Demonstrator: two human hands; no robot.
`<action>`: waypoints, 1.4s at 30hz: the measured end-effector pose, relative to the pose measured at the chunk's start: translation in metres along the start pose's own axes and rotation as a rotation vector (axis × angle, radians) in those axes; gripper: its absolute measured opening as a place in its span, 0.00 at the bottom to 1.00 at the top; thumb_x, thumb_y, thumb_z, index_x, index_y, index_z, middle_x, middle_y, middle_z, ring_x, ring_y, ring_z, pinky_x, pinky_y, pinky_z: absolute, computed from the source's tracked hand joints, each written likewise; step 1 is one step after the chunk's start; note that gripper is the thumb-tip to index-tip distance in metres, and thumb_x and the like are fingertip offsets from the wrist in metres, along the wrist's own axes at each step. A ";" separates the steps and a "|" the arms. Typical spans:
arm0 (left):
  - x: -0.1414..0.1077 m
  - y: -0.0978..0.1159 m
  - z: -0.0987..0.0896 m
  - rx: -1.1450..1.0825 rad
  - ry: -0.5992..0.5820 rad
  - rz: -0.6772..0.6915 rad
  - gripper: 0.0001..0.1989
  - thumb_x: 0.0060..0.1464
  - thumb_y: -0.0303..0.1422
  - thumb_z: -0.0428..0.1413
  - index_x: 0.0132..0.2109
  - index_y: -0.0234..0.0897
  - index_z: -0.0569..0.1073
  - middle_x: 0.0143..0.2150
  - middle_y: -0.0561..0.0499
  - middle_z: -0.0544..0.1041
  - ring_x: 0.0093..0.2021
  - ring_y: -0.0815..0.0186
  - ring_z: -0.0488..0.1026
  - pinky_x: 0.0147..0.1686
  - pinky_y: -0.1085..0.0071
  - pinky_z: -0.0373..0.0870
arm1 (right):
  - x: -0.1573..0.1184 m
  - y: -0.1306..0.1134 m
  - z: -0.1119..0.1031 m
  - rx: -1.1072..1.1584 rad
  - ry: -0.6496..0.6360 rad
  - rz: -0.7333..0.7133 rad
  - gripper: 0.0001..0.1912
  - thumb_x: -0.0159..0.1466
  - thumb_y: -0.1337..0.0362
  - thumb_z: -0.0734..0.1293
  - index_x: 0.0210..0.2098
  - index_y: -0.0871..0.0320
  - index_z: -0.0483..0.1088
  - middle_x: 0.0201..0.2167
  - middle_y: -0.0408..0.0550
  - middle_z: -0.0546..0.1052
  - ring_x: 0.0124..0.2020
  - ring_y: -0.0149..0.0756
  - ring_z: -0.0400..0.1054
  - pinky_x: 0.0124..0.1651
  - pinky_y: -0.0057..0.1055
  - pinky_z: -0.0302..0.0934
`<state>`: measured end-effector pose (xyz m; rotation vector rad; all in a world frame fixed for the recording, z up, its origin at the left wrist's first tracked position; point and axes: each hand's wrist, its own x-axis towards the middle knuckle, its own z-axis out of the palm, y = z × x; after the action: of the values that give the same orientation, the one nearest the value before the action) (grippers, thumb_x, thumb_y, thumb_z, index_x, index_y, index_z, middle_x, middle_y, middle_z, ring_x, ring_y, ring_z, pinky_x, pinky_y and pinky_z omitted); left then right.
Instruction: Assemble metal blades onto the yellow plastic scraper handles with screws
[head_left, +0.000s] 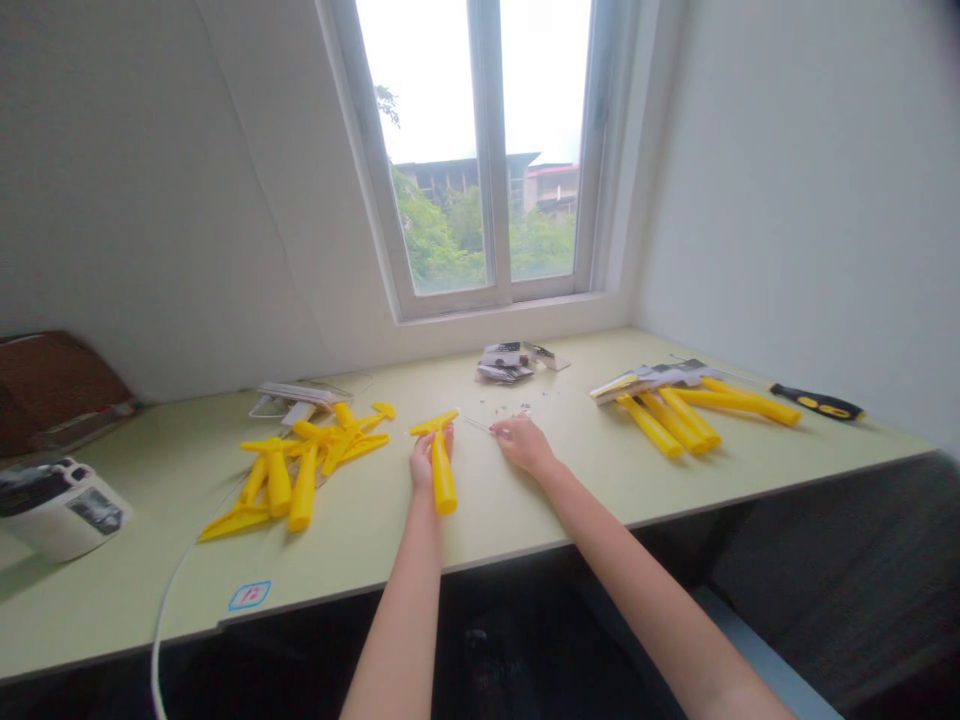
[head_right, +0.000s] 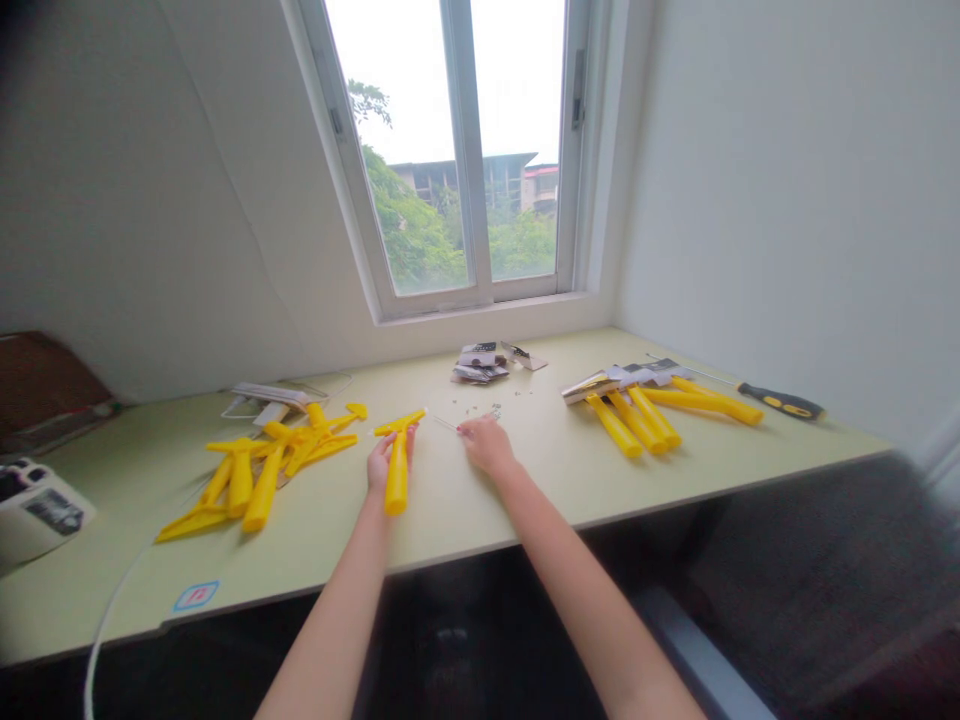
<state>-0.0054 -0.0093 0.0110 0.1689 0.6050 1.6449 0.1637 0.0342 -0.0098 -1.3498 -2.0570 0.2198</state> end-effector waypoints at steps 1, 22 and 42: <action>0.001 -0.002 0.000 0.011 -0.006 -0.004 0.14 0.50 0.21 0.45 0.44 0.24 0.67 0.32 0.43 0.74 0.29 0.70 0.73 0.32 0.79 0.71 | 0.000 -0.002 -0.001 0.002 0.002 -0.024 0.11 0.59 0.67 0.60 0.34 0.56 0.74 0.29 0.48 0.76 0.35 0.36 0.66 0.41 0.31 0.56; 0.013 -0.015 -0.008 0.101 -0.118 0.164 0.08 0.53 0.22 0.47 0.40 0.31 0.66 0.41 0.41 0.73 0.42 0.65 0.73 0.47 0.69 0.67 | 0.001 -0.029 0.002 0.088 0.152 -0.300 0.13 0.62 0.66 0.56 0.31 0.59 0.71 0.31 0.49 0.73 0.38 0.36 0.62 0.45 0.34 0.55; 0.011 -0.020 -0.009 0.120 -0.047 0.139 0.08 0.50 0.22 0.48 0.39 0.32 0.66 0.39 0.40 0.74 0.42 0.61 0.73 0.48 0.64 0.67 | 0.107 0.083 0.007 -0.458 -0.256 0.391 0.27 0.63 0.59 0.48 0.60 0.60 0.51 0.64 0.51 0.42 0.63 0.51 0.29 0.58 0.55 0.32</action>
<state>0.0064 -0.0001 -0.0089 0.3426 0.6691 1.7340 0.1950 0.1663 -0.0082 -2.1021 -2.1096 0.0922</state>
